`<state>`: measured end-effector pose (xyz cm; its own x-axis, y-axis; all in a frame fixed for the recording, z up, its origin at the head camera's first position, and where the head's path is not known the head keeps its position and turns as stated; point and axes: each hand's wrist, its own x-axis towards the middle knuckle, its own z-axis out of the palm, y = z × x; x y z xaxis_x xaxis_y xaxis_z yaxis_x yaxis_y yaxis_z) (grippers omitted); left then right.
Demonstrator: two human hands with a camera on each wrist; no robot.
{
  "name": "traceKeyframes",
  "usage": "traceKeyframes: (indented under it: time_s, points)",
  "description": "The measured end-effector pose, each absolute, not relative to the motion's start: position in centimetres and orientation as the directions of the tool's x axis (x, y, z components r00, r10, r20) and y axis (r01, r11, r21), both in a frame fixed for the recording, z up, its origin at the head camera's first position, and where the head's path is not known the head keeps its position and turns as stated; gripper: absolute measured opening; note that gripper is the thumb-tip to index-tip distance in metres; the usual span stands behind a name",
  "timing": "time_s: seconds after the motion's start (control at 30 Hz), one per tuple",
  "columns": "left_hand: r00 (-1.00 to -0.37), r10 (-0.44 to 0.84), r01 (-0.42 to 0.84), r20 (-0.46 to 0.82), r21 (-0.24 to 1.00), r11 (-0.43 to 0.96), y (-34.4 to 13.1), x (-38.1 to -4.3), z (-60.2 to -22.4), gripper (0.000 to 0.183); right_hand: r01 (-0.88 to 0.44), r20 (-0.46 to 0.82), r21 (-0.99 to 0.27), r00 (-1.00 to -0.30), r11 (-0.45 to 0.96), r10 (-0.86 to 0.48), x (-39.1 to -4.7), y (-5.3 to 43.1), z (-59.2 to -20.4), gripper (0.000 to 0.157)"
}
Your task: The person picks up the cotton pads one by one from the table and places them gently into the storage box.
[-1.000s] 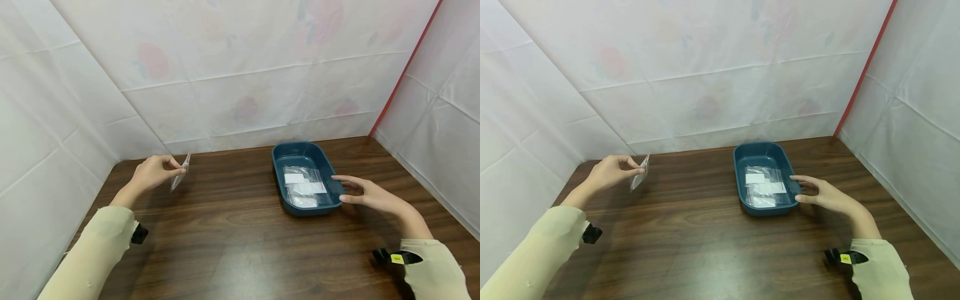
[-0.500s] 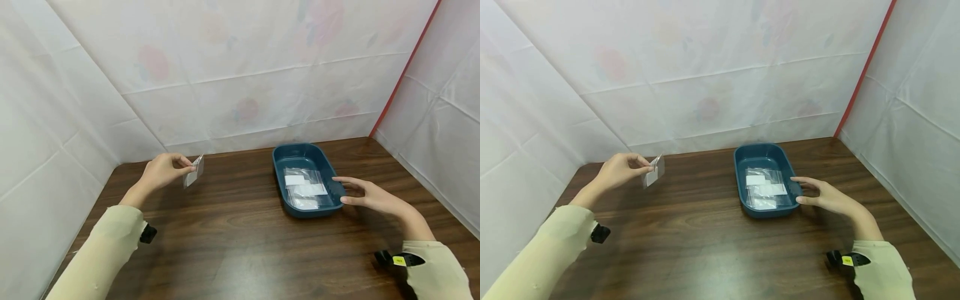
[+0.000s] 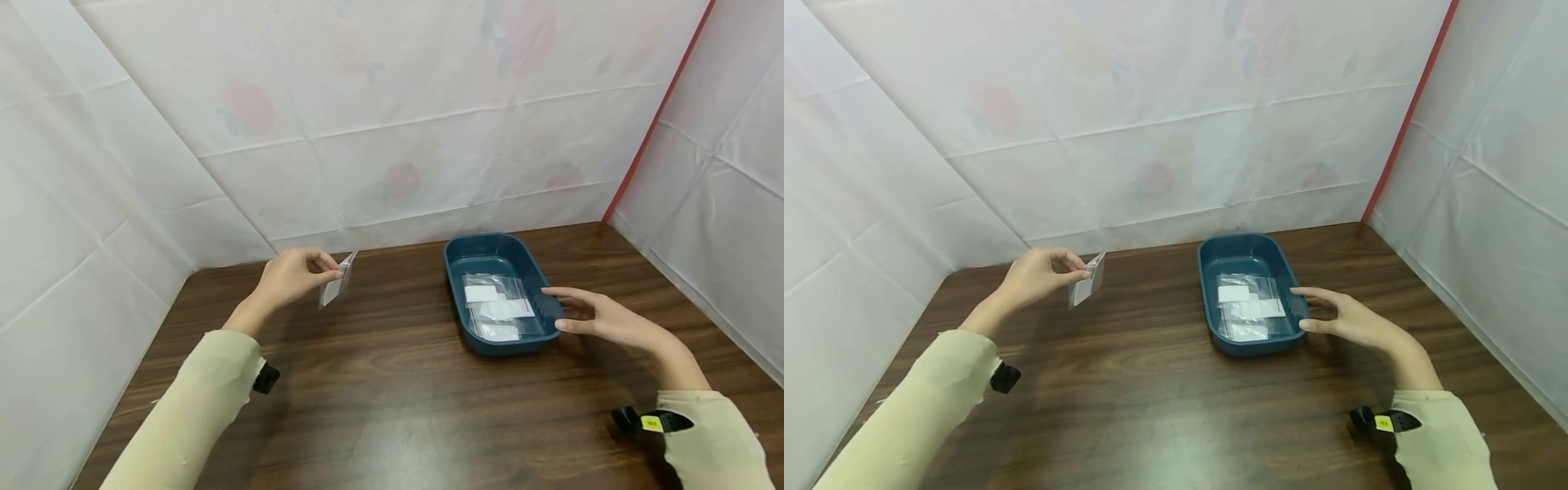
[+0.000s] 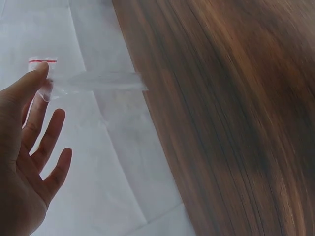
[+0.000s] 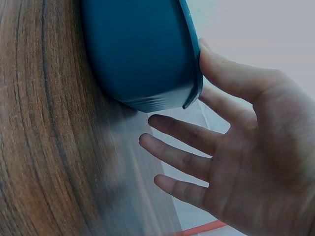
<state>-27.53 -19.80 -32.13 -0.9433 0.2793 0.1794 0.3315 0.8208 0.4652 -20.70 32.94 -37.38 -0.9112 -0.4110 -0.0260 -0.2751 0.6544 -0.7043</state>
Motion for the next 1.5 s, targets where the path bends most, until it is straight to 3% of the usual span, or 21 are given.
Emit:
traceKeyframes:
  time_s: [0.6, 1.5]
  points:
    - [-0.915, 0.343, 0.404, 0.213, 0.48, 0.779, -15.1, -28.4, -32.0, 0.021, -0.274, -0.033, -0.701, -0.91, 0.659, -0.414, -21.0, 32.4, -37.2, 0.061]
    - [-0.883, 0.365, 0.469, 0.295, 0.518, 0.715, -9.8, -28.5, -32.3, 0.01, -0.283, -0.024, -0.717, -0.903, 0.637, -0.429, -20.6, 32.1, -37.0, 0.062]
